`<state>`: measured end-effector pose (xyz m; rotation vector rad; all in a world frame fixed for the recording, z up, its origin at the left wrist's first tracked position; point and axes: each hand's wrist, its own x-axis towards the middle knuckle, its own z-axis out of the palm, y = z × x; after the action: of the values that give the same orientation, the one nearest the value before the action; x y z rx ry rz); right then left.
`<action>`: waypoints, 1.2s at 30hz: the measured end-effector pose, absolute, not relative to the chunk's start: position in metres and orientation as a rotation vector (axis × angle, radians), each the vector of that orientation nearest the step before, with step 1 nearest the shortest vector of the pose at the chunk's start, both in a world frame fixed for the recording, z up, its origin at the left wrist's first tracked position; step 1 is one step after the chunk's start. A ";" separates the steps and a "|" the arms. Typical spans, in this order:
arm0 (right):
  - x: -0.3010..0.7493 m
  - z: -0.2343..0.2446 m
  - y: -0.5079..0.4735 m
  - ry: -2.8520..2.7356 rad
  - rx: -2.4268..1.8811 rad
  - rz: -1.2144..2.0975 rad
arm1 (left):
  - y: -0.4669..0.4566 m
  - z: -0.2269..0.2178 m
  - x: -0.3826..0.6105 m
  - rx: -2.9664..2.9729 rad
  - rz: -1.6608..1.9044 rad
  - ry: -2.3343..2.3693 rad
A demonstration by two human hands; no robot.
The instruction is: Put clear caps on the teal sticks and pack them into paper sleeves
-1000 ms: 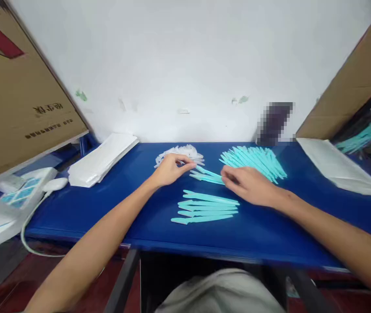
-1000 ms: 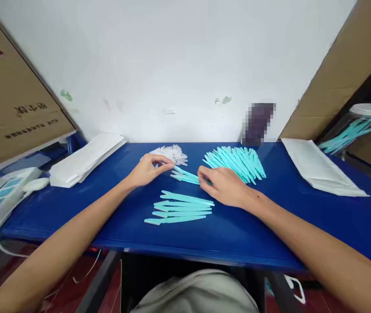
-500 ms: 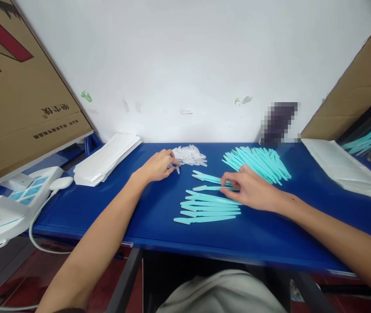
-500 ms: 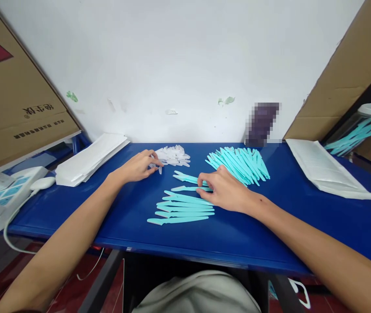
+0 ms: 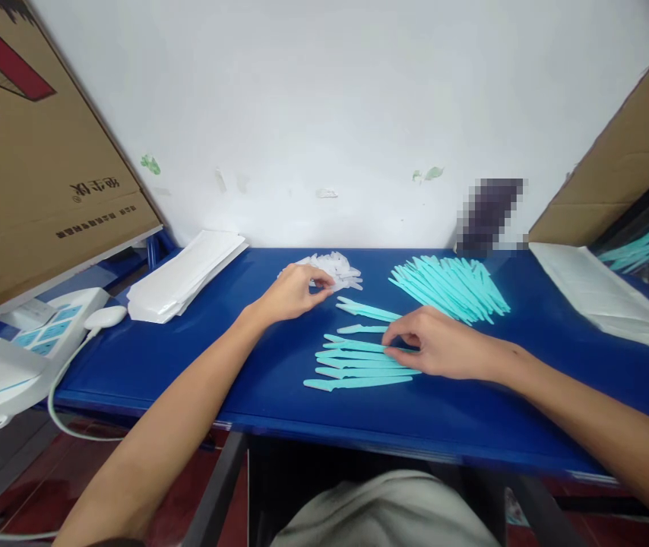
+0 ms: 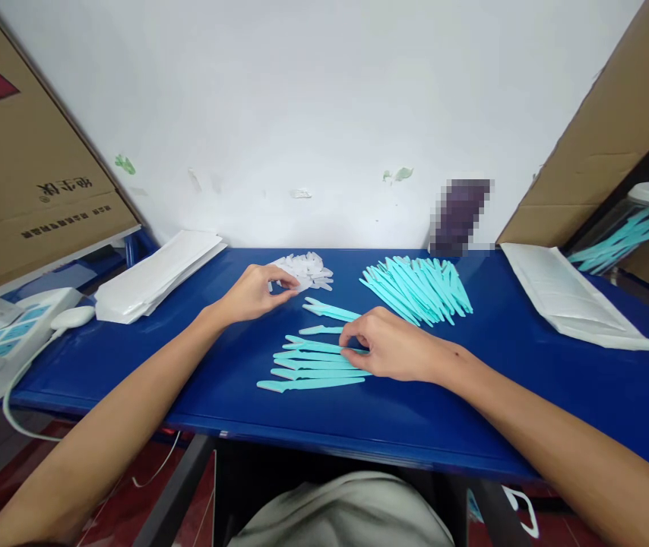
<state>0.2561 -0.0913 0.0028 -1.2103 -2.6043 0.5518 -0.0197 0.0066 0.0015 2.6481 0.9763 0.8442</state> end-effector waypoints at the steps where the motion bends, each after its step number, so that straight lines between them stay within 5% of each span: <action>1: 0.256 0.002 -0.091 -2.599 -1.194 0.526 | 0.006 0.000 -0.018 2.616 0.877 0.960; 9: 0.260 -0.003 -0.084 -2.405 -1.180 0.224 | 0.007 -0.006 -0.006 2.090 0.979 0.888; 36: 0.264 -0.013 -0.074 -2.222 -1.341 0.229 | 0.005 -0.010 0.001 1.773 1.003 0.847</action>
<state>0.2640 -0.0739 -0.0129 -1.3407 -2.2218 0.2289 0.0012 0.0050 -0.0101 1.7725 0.8468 1.0028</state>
